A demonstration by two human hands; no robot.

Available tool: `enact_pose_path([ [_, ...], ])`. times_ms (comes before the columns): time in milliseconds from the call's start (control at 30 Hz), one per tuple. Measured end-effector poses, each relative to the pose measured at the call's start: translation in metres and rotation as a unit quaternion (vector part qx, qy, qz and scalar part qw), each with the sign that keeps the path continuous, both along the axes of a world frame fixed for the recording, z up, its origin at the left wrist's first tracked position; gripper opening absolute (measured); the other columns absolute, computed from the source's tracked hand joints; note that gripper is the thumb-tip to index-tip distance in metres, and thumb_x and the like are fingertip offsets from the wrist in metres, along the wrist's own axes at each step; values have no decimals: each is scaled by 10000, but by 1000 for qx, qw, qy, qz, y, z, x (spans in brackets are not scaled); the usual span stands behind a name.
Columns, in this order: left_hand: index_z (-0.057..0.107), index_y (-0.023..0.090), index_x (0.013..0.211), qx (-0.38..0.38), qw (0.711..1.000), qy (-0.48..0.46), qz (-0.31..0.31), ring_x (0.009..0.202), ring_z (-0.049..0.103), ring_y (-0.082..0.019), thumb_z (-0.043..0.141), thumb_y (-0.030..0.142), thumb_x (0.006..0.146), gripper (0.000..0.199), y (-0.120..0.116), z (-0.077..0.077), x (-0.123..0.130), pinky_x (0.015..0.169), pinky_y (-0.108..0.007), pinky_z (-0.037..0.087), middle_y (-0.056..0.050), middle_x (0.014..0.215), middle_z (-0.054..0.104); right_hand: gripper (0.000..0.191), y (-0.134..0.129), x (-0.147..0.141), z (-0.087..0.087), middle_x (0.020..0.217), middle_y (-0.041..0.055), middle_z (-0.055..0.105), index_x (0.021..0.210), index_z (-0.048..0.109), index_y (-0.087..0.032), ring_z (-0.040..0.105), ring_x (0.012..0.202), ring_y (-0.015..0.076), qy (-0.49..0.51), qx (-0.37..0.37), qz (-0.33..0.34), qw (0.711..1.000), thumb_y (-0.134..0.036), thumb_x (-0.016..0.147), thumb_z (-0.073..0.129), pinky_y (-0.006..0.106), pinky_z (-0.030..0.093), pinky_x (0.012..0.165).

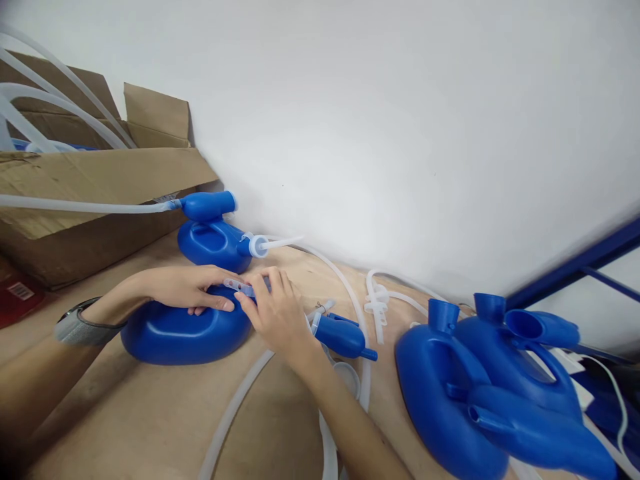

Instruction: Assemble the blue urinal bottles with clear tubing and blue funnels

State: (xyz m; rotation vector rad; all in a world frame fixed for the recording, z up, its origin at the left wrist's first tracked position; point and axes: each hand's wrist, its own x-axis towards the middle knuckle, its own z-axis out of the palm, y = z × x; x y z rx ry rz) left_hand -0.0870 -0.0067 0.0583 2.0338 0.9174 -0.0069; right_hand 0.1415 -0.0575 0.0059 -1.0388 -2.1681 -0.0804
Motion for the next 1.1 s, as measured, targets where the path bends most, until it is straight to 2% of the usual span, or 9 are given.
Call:
enact_pose_path([
  [100, 586, 205, 1428, -10, 1000, -6, -4, 622, 609, -158, 690, 645, 888, 704, 0, 1, 0, 573, -264, 524, -36, 920, 680, 274, 1, 0, 0, 1162, 119, 632, 1258, 713, -270, 615, 1064, 274, -32, 16, 8, 999, -287, 1056, 529, 418, 521, 886],
  [267, 622, 186, 1386, -32, 999, -5, 19, 605, 581, -142, 530, 678, 977, 647, 2, -2, -2, 583, -266, 527, -48, 915, 663, 276, 5, 0, -7, 1156, 139, 633, 1168, 767, -239, 613, 1073, 283, -33, 43, 9, 999, -270, 1045, 521, 424, 536, 884],
  [467, 675, 163, 1233, -30, 999, -13, 18, 621, 599, -165, 540, 672, 964, 591, 3, -4, -2, 591, -266, 533, -24, 777, 608, 280, 6, -2, -13, 1153, 146, 650, 1143, 758, -219, 620, 1061, 282, -23, 53, -2, 998, -230, 1030, 502, 423, 548, 882],
  [667, 692, 169, 1180, -6, 1000, -9, 14, 602, 607, -162, 553, 645, 959, 543, 1, -1, 1, 586, -258, 528, -28, 784, 636, 277, 4, -6, -14, 1153, 144, 653, 1137, 746, -224, 615, 1058, 287, -24, 57, -22, 998, -199, 1008, 503, 425, 543, 869],
  [833, 696, 167, 1133, 12, 1000, -2, 8, 578, 606, -144, 533, 644, 977, 528, 1, -2, 0, 570, -242, 522, -39, 822, 677, 181, 3, -11, -13, 1122, 132, 645, 1014, 737, -216, 619, 1039, 281, 16, 57, -36, 998, -233, 984, 559, 418, 547, 867],
  [967, 711, 173, 1201, 29, 1000, 7, 9, 531, 586, -154, 516, 630, 990, 540, 0, -2, -1, 524, -239, 491, -15, 682, 627, 127, 3, -12, -12, 1115, 116, 643, 985, 727, -223, 631, 1031, 268, 39, 29, -31, 998, -284, 990, 615, 397, 544, 858],
  [1100, 721, 176, 1203, 49, 998, 22, 18, 467, 538, -162, 506, 655, 977, 572, -2, 1, 1, 450, -241, 437, 6, 567, 553, 113, 2, -13, -9, 1122, 105, 638, 986, 726, -238, 628, 1053, 263, 37, 2, -36, 999, -267, 989, 616, 399, 539, 880],
])
